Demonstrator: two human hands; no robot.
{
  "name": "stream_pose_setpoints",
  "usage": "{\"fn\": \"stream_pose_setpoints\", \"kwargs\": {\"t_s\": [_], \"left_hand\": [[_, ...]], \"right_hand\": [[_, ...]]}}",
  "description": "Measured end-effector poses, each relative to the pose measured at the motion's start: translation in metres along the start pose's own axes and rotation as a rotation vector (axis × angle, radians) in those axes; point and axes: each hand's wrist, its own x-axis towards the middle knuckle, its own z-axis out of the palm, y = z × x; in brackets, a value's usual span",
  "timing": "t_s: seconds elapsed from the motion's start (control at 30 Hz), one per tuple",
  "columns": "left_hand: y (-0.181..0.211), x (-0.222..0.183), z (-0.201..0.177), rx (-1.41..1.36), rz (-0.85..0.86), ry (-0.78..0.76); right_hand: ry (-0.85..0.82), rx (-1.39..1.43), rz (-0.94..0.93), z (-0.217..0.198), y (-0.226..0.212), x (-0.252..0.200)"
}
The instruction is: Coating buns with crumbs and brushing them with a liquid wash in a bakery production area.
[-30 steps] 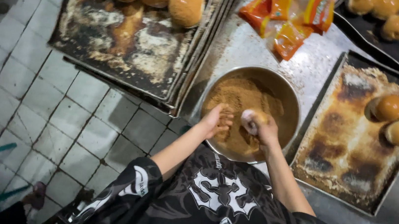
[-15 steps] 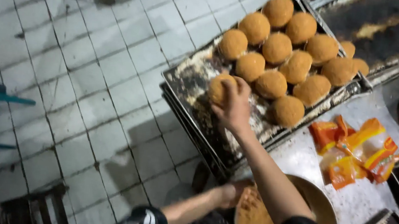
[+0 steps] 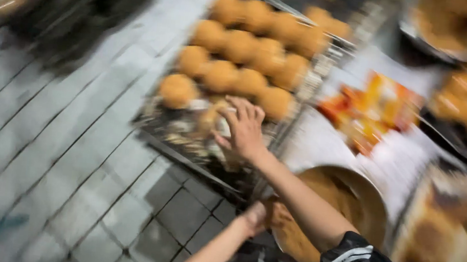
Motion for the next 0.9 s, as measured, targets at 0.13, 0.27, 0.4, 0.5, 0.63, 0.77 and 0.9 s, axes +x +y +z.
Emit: {"fn": "stream_pose_setpoints", "kwargs": {"t_s": [0.13, 0.27, 0.4, 0.5, 0.63, 0.77, 0.9], "left_hand": [[0.008, 0.002, 0.056, 0.295, -0.153, 0.184], [-0.007, 0.024, 0.098, 0.274, -0.276, 0.269], [-0.043, 0.045, 0.121, 0.289, -0.261, 0.302], [-0.068, 0.054, 0.15, 0.327, -0.251, 0.341], [-0.084, 0.054, 0.154, 0.323, -0.286, 0.347], [-0.09, 0.042, 0.163, 0.344, -0.197, 0.449], [-0.082, 0.028, 0.151, 0.35, -0.143, 0.545]], "right_hand": [[0.125, -0.064, 0.432, -0.107, 0.065, -0.148], [0.12, -0.488, 0.849, -0.196, 0.157, -0.34], [0.175, -0.856, 1.416, -0.286, 0.223, -0.46], [0.246, -0.634, 1.648, -0.343, 0.25, -0.503], [0.3, -0.595, 1.686, -0.378, 0.291, -0.546], [0.276, -0.5, 1.736, -0.398, 0.336, -0.573], [0.162, -0.335, 1.756, -0.411, 0.356, -0.572]]}}
